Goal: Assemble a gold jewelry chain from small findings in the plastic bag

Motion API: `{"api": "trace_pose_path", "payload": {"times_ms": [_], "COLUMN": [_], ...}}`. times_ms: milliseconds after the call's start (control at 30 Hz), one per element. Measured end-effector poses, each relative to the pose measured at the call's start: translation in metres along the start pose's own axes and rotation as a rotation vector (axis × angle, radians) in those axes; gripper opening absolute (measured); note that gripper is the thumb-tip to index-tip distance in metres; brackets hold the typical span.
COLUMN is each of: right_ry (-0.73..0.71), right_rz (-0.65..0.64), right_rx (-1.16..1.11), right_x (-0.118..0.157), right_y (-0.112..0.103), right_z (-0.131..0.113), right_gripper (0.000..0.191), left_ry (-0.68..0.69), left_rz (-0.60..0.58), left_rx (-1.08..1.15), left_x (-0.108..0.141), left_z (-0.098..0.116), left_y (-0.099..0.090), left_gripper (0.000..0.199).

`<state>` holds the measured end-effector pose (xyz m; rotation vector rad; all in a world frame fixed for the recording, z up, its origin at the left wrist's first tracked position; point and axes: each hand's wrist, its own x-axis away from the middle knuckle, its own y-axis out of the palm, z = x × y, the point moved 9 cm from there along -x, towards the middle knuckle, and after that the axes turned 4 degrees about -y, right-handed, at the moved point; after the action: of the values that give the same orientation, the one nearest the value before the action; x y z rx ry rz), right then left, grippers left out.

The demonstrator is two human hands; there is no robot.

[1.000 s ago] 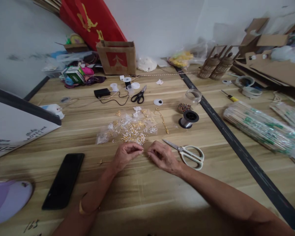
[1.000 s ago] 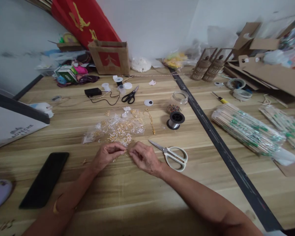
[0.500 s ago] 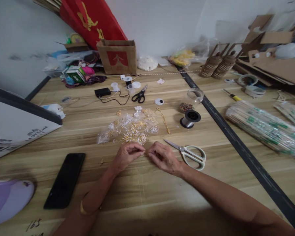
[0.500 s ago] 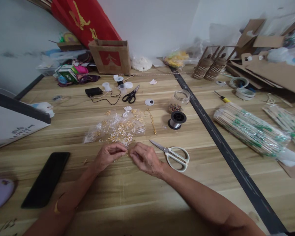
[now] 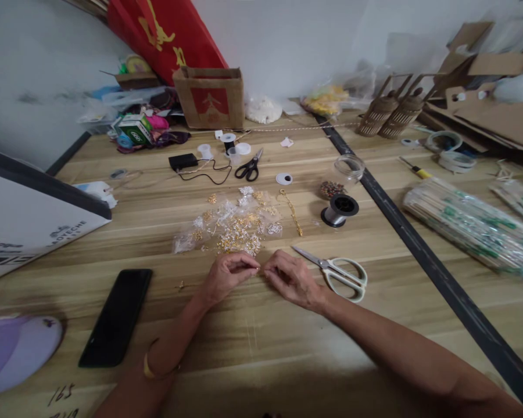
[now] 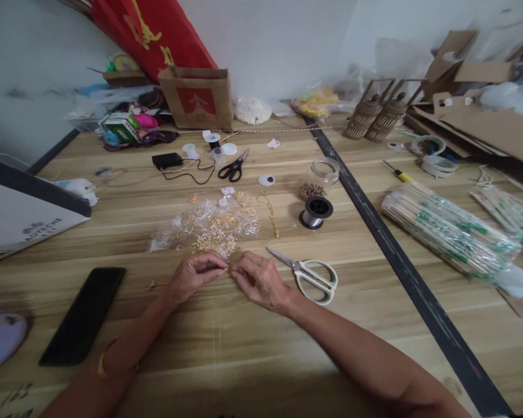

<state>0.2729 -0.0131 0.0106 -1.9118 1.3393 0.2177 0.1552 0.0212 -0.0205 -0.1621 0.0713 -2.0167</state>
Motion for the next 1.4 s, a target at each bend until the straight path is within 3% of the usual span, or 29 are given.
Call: {"api": "trace_pose_path", "payload": {"times_ms": [1400], "right_ry": [0.013], "right_rz": [-0.009], "right_rx": [-0.007], "right_x": [0.0004], "right_y": [0.0011], "right_z": [0.0016], "right_gripper": [0.01], "left_ry": [0.045], "left_rz": [0.015], "left_rx": [-0.027], "left_x": [0.0009], "left_z": [0.0058], "left_y": [0.0036], "left_gripper": [0.008]}}
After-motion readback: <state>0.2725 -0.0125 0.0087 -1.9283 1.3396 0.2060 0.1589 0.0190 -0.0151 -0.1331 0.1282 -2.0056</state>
